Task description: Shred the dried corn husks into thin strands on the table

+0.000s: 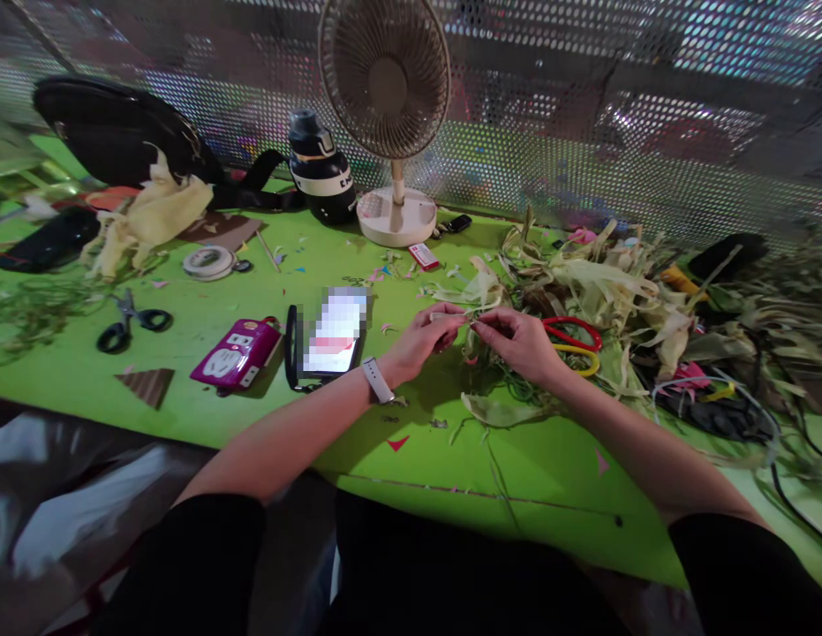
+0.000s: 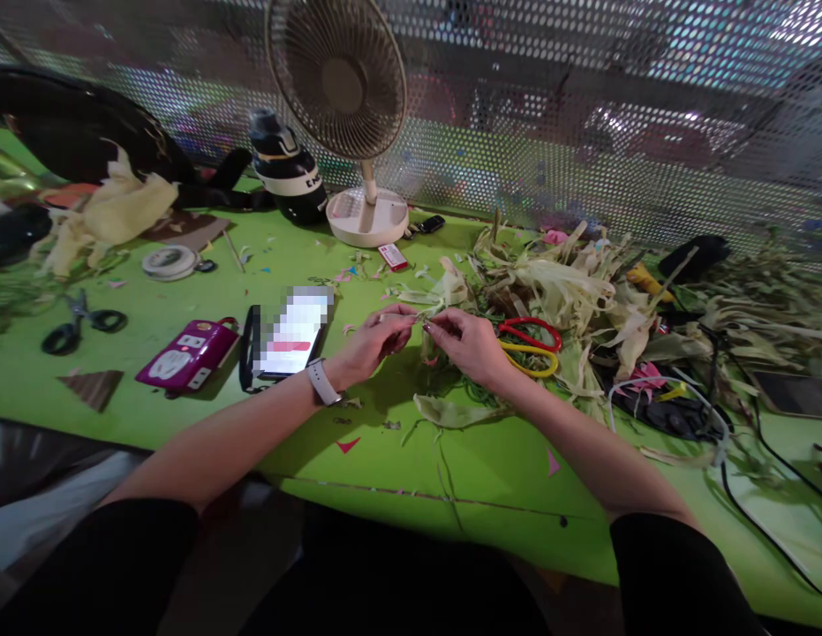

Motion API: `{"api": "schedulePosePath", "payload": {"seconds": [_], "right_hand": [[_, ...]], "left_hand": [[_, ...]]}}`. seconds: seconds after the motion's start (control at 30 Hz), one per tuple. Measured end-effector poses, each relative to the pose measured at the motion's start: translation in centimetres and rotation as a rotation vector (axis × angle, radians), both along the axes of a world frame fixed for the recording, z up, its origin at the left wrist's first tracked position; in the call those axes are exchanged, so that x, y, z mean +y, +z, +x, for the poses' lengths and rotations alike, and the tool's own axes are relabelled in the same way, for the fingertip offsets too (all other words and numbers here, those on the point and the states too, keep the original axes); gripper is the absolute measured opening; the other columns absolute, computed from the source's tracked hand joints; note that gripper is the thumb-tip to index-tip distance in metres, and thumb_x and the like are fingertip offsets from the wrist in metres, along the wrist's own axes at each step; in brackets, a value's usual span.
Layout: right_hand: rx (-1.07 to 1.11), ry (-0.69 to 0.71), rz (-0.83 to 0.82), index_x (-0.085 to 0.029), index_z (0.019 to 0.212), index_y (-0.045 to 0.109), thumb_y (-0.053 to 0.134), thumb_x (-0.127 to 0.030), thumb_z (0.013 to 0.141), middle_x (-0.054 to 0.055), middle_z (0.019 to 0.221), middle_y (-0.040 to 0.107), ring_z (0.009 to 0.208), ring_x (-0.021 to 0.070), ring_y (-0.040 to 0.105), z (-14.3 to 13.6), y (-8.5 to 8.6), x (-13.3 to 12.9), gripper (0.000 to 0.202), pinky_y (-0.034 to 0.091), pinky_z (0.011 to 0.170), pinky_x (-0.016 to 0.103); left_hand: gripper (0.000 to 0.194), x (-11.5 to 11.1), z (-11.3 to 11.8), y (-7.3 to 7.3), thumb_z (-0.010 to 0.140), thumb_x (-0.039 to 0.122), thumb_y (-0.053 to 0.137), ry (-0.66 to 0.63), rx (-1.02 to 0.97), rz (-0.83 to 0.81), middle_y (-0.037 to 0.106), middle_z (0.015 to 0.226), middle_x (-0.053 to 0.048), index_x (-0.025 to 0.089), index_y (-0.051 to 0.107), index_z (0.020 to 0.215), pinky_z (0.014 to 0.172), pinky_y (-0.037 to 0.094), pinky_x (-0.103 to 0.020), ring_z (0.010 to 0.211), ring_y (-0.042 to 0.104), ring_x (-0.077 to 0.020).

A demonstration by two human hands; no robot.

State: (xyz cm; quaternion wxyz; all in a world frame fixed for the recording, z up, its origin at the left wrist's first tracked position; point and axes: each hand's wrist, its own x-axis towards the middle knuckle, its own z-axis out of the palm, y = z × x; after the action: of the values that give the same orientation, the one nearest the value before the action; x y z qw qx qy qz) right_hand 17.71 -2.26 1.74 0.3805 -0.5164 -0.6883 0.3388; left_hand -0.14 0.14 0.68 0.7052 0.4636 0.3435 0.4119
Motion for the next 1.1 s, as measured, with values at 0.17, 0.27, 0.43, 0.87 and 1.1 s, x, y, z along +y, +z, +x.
{"api": "schedulePosePath", "payload": {"seconds": [0.17,0.27,0.43,0.87,1.1], "right_hand": [[0.073,-0.004,-0.064,-0.022,0.092,0.053,0.069,-0.043,0.078,0.001,0.075,0.069,0.062,0.0157,0.063,-0.1,0.0,-0.3,0.030,0.047,0.055,0.026],[0.112,0.029,-0.132,-0.024,0.099,0.049,0.071,-0.042,0.077,-0.002,0.072,0.068,0.044,0.0111,0.055,-0.3,0.1,-0.5,0.036,0.041,0.041,0.023],[0.269,0.074,-0.301,-0.024,0.099,0.048,0.073,-0.042,0.073,-0.003,0.072,0.068,0.044,0.0118,0.057,-0.9,-0.1,-0.7,0.041,0.042,0.033,0.022],[0.366,-0.145,-0.229,-0.022,0.076,0.052,0.077,-0.055,0.065,0.001,0.070,0.072,0.038,0.0118,0.056,-0.6,0.8,0.7,0.043,0.042,0.035,0.025],[0.392,-0.163,-0.264,-0.019,0.078,0.055,0.079,-0.054,0.059,0.005,0.071,0.073,0.041,0.0137,0.060,-0.7,1.9,1.9,0.046,0.043,0.037,0.024]], "left_hand": [[0.031,-0.3,0.1,0.1,0.069,0.039,0.078,0.044,0.085,0.060,0.046,0.051,0.009,0.016,0.062,0.082,0.045,0.022,-0.021,0.045,0.034,-0.0038],[0.034,-0.3,0.1,0.0,0.065,0.039,0.081,0.069,0.039,0.052,0.048,0.053,0.008,0.016,0.062,0.082,0.046,0.024,-0.021,0.046,0.035,-0.0033],[0.034,-0.5,0.3,-0.1,0.063,0.040,0.082,0.124,0.051,0.096,0.047,0.052,0.008,0.017,0.061,0.078,0.045,0.025,-0.022,0.047,0.037,-0.0039],[0.028,2.8,-1.4,0.7,0.081,0.045,0.063,0.456,-0.190,-0.028,0.070,0.086,-0.003,0.019,0.059,0.090,0.066,0.047,-0.024,0.076,0.064,-0.0110],[0.015,0.6,-0.8,1.3,0.081,0.023,0.061,0.482,0.235,0.397,0.066,0.097,-0.005,0.018,0.064,0.095,0.082,0.046,-0.030,0.089,0.059,-0.0145]]}}
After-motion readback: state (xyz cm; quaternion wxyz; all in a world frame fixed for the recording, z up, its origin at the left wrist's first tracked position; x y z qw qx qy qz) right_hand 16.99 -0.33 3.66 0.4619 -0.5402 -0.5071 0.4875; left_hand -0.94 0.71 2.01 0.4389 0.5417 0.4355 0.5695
